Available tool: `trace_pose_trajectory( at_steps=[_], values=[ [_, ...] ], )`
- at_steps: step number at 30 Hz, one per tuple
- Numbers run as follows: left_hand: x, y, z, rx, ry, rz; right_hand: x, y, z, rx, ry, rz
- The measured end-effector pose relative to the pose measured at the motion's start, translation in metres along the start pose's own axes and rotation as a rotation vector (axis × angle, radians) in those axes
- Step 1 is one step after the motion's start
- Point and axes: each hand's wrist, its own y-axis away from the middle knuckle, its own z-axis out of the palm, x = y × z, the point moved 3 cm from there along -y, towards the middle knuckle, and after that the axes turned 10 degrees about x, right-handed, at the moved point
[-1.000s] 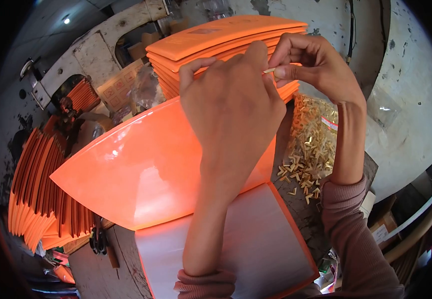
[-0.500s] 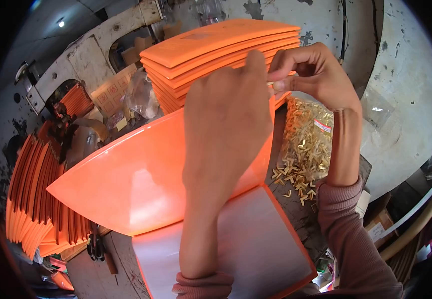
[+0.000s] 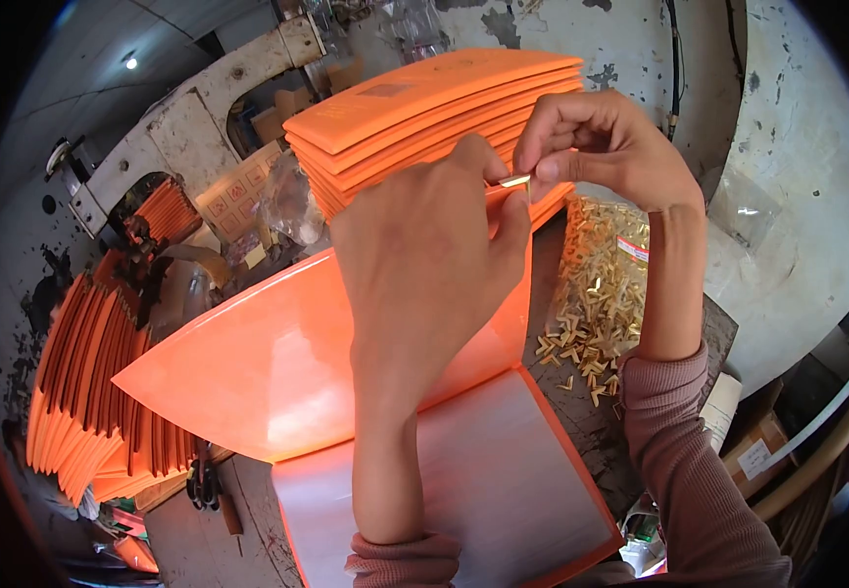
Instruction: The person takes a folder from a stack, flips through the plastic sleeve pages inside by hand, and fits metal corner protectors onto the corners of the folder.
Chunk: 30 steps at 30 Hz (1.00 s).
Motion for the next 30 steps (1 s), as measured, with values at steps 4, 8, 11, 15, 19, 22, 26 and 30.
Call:
trace_pose_trajectory(
  at_steps=[4, 8, 11, 15, 19, 22, 26, 30],
  values=[
    [0.001, -0.001, -0.001, -0.015, -0.019, -0.03, 0.003, -0.003, 0.003, 0.001, 0.093, -0.069],
    [-0.002, 0.002, 0.003, 0.066, -0.001, 0.009, 0.006, -0.003, 0.003, -0.001, -0.011, -0.034],
    [0.001, 0.004, 0.001, 0.22, -0.026, 0.15, 0.01, -0.003, 0.002, -0.011, -0.042, -0.039],
    [0.004, 0.003, 0.001, 0.09, -0.031, 0.014, 0.012, -0.004, 0.002, -0.017, -0.043, -0.045],
    [-0.001, 0.003, 0.006, 0.155, -0.006, 0.078, 0.008, -0.001, 0.006, 0.04, -0.031, -0.011],
    [0.0, 0.001, 0.007, 0.118, 0.019, 0.059, 0.002, 0.0, 0.005, 0.056, 0.026, 0.018],
    [0.001, -0.001, 0.003, 0.056, -0.012, 0.024, 0.0, 0.001, 0.006, 0.054, 0.139, 0.022],
    [-0.009, -0.003, 0.005, 0.064, -0.014, 0.066, -0.002, -0.001, 0.01, 0.083, 0.252, 0.024]
  ],
)
